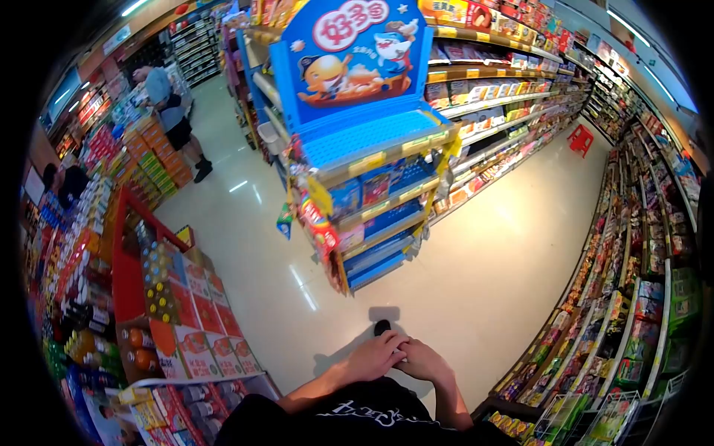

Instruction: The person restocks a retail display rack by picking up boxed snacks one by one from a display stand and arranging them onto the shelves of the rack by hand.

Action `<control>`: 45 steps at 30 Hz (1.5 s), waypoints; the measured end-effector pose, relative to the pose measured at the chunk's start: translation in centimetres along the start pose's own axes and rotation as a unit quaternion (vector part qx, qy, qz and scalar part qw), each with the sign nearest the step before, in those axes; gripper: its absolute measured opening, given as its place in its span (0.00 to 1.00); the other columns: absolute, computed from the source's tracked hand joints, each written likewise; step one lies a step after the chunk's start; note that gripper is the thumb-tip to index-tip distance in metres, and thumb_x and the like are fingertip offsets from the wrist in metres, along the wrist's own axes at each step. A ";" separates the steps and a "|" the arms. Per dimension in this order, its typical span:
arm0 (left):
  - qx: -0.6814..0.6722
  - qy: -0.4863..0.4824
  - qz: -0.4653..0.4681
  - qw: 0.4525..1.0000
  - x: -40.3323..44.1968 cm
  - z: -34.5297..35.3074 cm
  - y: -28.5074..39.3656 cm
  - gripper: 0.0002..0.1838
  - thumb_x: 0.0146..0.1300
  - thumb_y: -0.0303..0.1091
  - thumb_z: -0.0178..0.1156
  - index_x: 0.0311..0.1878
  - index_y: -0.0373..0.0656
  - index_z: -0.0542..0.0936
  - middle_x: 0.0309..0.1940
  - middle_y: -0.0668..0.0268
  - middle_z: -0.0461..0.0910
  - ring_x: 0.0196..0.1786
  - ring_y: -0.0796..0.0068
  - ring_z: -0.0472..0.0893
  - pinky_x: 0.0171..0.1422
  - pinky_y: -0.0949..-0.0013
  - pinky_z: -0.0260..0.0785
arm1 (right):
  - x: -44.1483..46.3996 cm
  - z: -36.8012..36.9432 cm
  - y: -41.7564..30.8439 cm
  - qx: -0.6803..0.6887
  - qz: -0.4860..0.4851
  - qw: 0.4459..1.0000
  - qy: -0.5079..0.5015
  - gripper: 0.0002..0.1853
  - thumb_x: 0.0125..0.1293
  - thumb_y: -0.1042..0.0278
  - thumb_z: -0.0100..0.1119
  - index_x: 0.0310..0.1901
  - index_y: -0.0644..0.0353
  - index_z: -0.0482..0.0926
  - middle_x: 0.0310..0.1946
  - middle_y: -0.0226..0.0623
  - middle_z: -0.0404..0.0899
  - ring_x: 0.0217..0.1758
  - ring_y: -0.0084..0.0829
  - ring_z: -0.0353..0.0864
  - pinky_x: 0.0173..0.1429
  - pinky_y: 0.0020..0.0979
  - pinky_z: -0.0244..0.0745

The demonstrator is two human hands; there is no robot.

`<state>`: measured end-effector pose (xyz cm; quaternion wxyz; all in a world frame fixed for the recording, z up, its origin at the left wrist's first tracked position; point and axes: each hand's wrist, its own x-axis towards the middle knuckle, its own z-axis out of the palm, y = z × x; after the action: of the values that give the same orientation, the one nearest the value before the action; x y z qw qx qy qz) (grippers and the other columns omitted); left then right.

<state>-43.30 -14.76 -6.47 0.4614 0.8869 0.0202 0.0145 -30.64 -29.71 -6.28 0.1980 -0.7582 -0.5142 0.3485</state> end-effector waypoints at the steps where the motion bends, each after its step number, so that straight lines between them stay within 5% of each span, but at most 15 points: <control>1: -0.009 -0.004 -0.002 1.000 1.9 -0.4 -0.4 0.22 0.75 0.40 0.58 0.67 0.42 0.73 0.59 0.50 0.75 0.58 0.44 0.80 0.63 0.52 0.74 | 0.7 -1.4 0.4 -0.003 0.008 1.000 0.012 0.21 0.63 0.60 0.66 0.55 0.62 0.82 0.56 0.53 0.82 0.61 0.55 0.79 0.66 0.47 0.76; 6: -0.003 -0.038 0.004 0.999 12.4 -3.5 -0.2 0.25 0.73 0.40 0.60 0.68 0.41 0.72 0.63 0.48 0.74 0.64 0.43 0.77 0.69 0.51 0.70 | 3.2 -10.8 2.8 0.017 0.022 0.997 0.077 0.22 0.60 0.66 0.66 0.55 0.66 0.78 0.55 0.58 0.80 0.59 0.58 0.79 0.64 0.48 0.76; 10: 0.011 0.092 0.078 0.993 19.9 -5.2 -0.1 0.28 0.72 0.42 0.62 0.70 0.41 0.70 0.61 0.46 0.74 0.61 0.40 0.77 0.64 0.48 0.72 | 6.3 -17.6 4.2 0.045 -0.029 0.983 0.174 0.30 0.58 0.75 0.63 0.65 0.66 0.72 0.61 0.57 0.77 0.65 0.58 0.75 0.67 0.47 0.75; 18: 0.018 0.183 0.005 0.983 27.5 -9.6 -0.4 0.34 0.71 0.40 0.62 0.73 0.31 0.65 0.67 0.40 0.69 0.66 0.37 0.74 0.71 0.49 0.69 | 13.7 -23.5 6.8 0.064 -0.033 0.961 0.268 0.34 0.62 0.76 0.65 0.71 0.67 0.68 0.68 0.59 0.72 0.72 0.56 0.73 0.73 0.44 0.71; 27: 0.019 0.341 -0.041 0.939 33.5 -13.0 -0.2 0.36 0.73 0.39 0.60 0.74 0.25 0.61 0.74 0.37 0.62 0.73 0.35 0.68 0.78 0.50 0.63 | 26.6 -30.2 9.7 0.010 -0.240 0.899 0.366 0.31 0.67 0.74 0.63 0.70 0.70 0.66 0.66 0.64 0.70 0.68 0.66 0.71 0.69 0.51 0.71; 29: 0.032 0.388 -0.054 0.920 35.4 -12.9 -0.7 0.36 0.73 0.40 0.60 0.74 0.24 0.61 0.73 0.37 0.62 0.72 0.36 0.69 0.77 0.49 0.64 | 30.5 -31.3 11.9 -0.001 -0.189 0.943 0.276 0.25 0.66 0.72 0.64 0.62 0.69 0.69 0.60 0.63 0.71 0.58 0.66 0.73 0.60 0.52 0.73; 32: -0.020 0.342 -0.130 0.930 37.2 -14.6 0.2 0.32 0.75 0.47 0.59 0.67 0.26 0.70 0.61 0.37 0.73 0.65 0.37 0.73 0.72 0.48 0.67 | 34.4 -33.0 15.1 0.023 -0.263 0.956 0.129 0.16 0.61 0.55 0.64 0.26 0.58 0.74 0.23 0.41 0.75 0.28 0.36 0.74 0.36 0.43 0.71; 33: -0.046 0.316 -0.150 0.936 37.7 -15.3 0.0 0.32 0.75 0.50 0.58 0.65 0.27 0.72 0.58 0.37 0.75 0.62 0.36 0.74 0.70 0.47 0.67 | 40.1 -30.1 21.3 0.256 -0.238 0.923 0.158 0.11 0.70 0.66 0.57 0.29 0.58 0.76 0.24 0.33 0.78 0.23 0.32 0.75 0.27 0.34 0.68; 35: 0.063 0.235 -0.228 0.943 39.0 -15.7 -0.4 0.29 0.76 0.53 0.56 0.58 0.31 0.79 0.53 0.39 0.78 0.57 0.39 0.76 0.66 0.46 0.68 | 38.6 -31.2 19.3 0.106 -0.271 0.948 0.124 0.09 0.71 0.66 0.57 0.31 0.58 0.76 0.26 0.34 0.77 0.26 0.33 0.75 0.29 0.34 0.68; 38: 0.116 0.532 -0.063 0.836 41.5 -12.1 -3.5 0.29 0.77 0.55 0.55 0.54 0.32 0.83 0.50 0.40 0.80 0.54 0.40 0.77 0.64 0.46 0.68 | 37.5 -31.1 18.7 0.099 -0.290 0.945 0.117 0.08 0.71 0.67 0.57 0.34 0.59 0.75 0.31 0.36 0.75 0.30 0.34 0.74 0.33 0.35 0.69; 41: 0.042 0.426 -0.160 0.889 41.3 -13.3 -2.3 0.35 0.77 0.56 0.55 0.64 0.27 0.75 0.59 0.34 0.77 0.61 0.33 0.77 0.72 0.46 0.66 | 37.5 -31.5 18.6 0.121 -0.303 0.940 0.096 0.06 0.71 0.67 0.57 0.36 0.59 0.75 0.35 0.37 0.74 0.34 0.35 0.74 0.36 0.35 0.69; 45: 0.035 0.393 -0.230 0.890 41.5 -13.9 -0.9 0.33 0.75 0.55 0.57 0.58 0.26 0.79 0.54 0.34 0.80 0.57 0.32 0.79 0.69 0.46 0.68 | 37.8 -32.3 18.8 0.151 -0.314 0.935 0.065 0.05 0.71 0.68 0.58 0.40 0.60 0.74 0.41 0.39 0.72 0.39 0.37 0.74 0.41 0.36 0.70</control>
<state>-2.48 -0.84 1.02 0.3743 0.7949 0.4041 0.2543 13.74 -0.52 -9.05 0.4425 -0.5401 -0.6534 0.2925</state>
